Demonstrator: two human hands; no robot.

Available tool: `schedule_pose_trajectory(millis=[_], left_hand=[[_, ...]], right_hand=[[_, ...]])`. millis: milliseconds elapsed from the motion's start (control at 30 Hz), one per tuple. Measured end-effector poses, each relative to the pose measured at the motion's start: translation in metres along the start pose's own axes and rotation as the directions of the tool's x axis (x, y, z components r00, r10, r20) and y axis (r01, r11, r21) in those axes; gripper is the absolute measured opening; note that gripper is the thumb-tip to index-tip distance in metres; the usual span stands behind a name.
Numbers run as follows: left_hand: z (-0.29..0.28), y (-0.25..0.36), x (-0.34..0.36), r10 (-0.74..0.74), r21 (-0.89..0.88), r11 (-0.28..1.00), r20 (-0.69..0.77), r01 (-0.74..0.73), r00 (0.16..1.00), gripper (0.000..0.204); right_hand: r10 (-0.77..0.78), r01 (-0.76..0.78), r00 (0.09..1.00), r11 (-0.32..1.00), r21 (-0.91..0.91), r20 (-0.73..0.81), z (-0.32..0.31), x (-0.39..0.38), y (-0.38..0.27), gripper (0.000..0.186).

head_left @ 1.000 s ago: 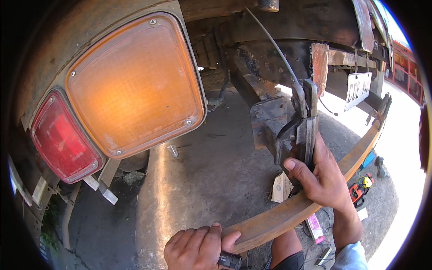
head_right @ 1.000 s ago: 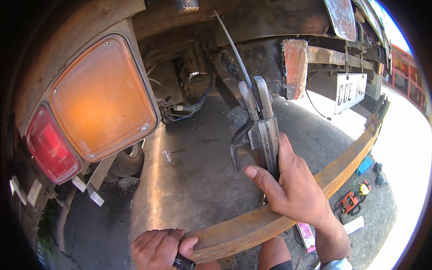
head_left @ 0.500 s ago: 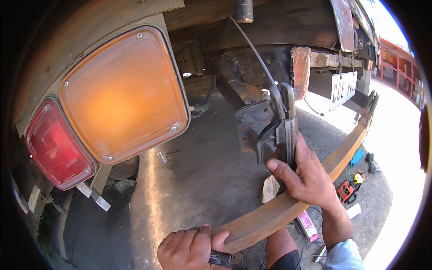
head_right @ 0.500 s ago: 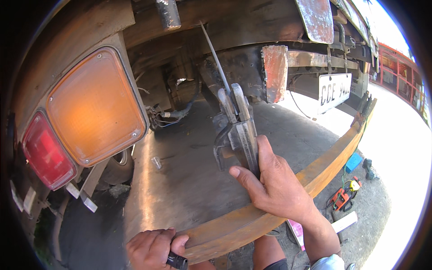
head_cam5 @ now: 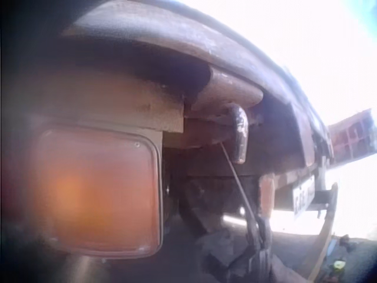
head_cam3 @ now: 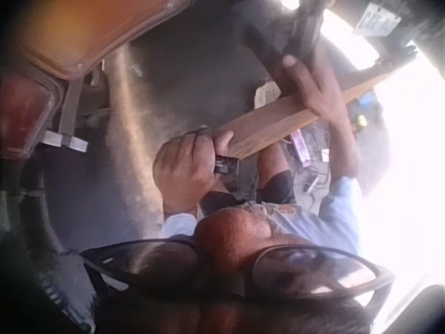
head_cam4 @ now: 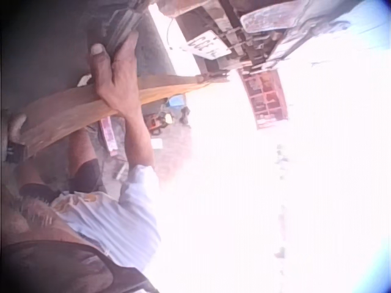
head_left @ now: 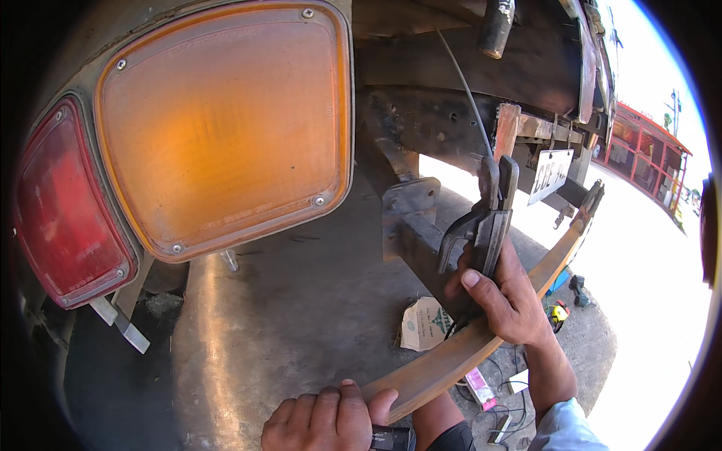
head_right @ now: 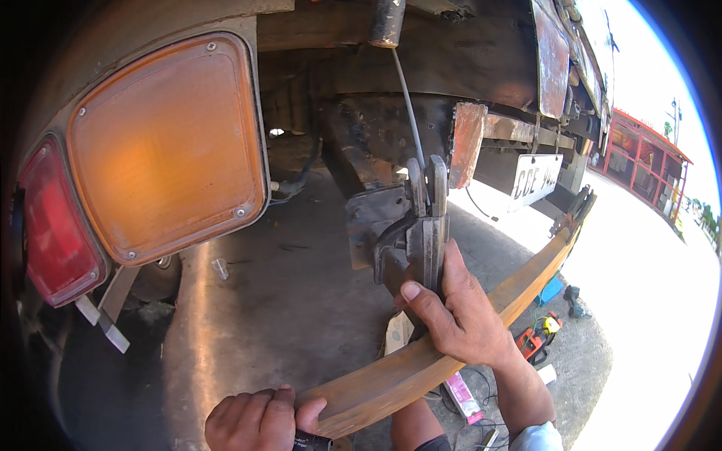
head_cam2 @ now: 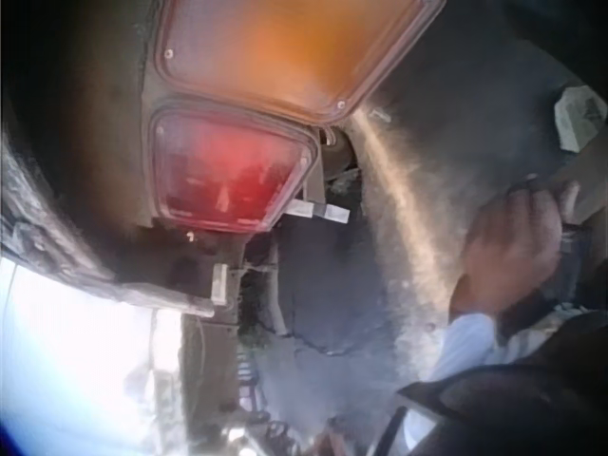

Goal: The person welds a curved metal bar to the rear frame of a vehicle using a handheld welding tool. They position the bar, apply welds along the seam, and adjust the bar's placement as needed.

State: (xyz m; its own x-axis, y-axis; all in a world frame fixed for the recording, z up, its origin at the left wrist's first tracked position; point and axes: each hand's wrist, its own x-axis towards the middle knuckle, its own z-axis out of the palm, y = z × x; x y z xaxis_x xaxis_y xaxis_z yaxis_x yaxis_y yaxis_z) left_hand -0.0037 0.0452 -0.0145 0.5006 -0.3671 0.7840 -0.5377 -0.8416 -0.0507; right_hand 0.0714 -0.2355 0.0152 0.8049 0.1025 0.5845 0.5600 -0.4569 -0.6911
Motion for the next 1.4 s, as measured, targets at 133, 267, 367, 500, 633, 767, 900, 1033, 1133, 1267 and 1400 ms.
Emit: schedule_pose_trajectory(millis=[133, 267, 367, 500, 633, 767, 900, 1033, 1133, 1267, 1400], left_hand=[[-0.002, -0.004, 0.001, 0.035, 0.009, 0.999, -0.013, -0.035, 0.999, 0.031], [-0.005, -0.005, 0.0, 0.044, 0.009, 0.999, 0.026, -0.044, 0.999, 0.033], [-0.005, -0.008, -0.001, 0.071, 0.013, 0.997, 0.005, -0.071, 0.997, 0.034], [0.003, -0.012, -0.002, 0.074, -0.02, 0.997, -0.039, -0.075, 0.997, 0.033], [0.009, -0.013, -0.002, 0.075, -0.019, 0.997, -0.107, -0.077, 0.991, 0.033], [0.003, -0.013, -0.004, 0.097, 0.006, 0.995, -0.03, -0.097, 0.995, 0.034], [0.004, -0.014, -0.005, 0.1, 0.003, 0.995, -0.061, -0.1, 0.993, 0.034], [0.014, -0.015, -0.001, 0.102, -0.017, 0.994, -0.165, -0.106, 0.981, 0.034], [0.006, -0.012, -0.004, 0.085, -0.041, 0.995, -0.083, -0.088, 0.993, 0.034], [-0.002, -0.009, -0.004, 0.076, -0.036, 0.996, -0.035, -0.077, 0.997, 0.035], [-0.003, -0.01, 0.0, 0.08, -0.039, 0.996, -0.026, -0.081, 0.996, 0.034]], right_hand=[[-0.016, 0.015, 1.0, 0.999, -0.036, -0.025, 0.006, 0.006, -0.006, 0.044], [0.034, -0.038, 0.999, 0.992, -0.118, -0.039, 0.013, 0.021, -0.012, 0.044], [0.047, -0.062, 0.992, 0.989, -0.132, -0.115, 0.018, 0.04, -0.018, 0.039], [0.03, -0.072, 0.976, 0.979, -0.188, -0.216, 0.022, 0.076, -0.027, 0.041], [0.034, -0.094, 0.959, 0.975, -0.201, -0.28, 0.025, 0.112, -0.03, 0.042], [-0.072, -0.043, 0.933, 0.951, -0.307, -0.353, 0.029, 0.147, -0.027, 0.042], [-0.13, -0.028, 0.899, 0.936, -0.351, -0.419, 0.033, 0.176, -0.026, 0.045], [-0.107, -0.032, 0.901, 0.95, -0.311, -0.421, 0.032, 0.194, -0.028, 0.049], [-0.094, -0.043, 0.899, 0.953, -0.3, -0.428, 0.03, 0.203, -0.03, 0.052], [-0.062, -0.058, 0.899, 0.964, -0.258, -0.433, 0.028, 0.219, -0.028, 0.053], [-0.144, -0.021, 0.872, 0.944, -0.33, -0.468, 0.025, 0.239, -0.021, 0.045]])
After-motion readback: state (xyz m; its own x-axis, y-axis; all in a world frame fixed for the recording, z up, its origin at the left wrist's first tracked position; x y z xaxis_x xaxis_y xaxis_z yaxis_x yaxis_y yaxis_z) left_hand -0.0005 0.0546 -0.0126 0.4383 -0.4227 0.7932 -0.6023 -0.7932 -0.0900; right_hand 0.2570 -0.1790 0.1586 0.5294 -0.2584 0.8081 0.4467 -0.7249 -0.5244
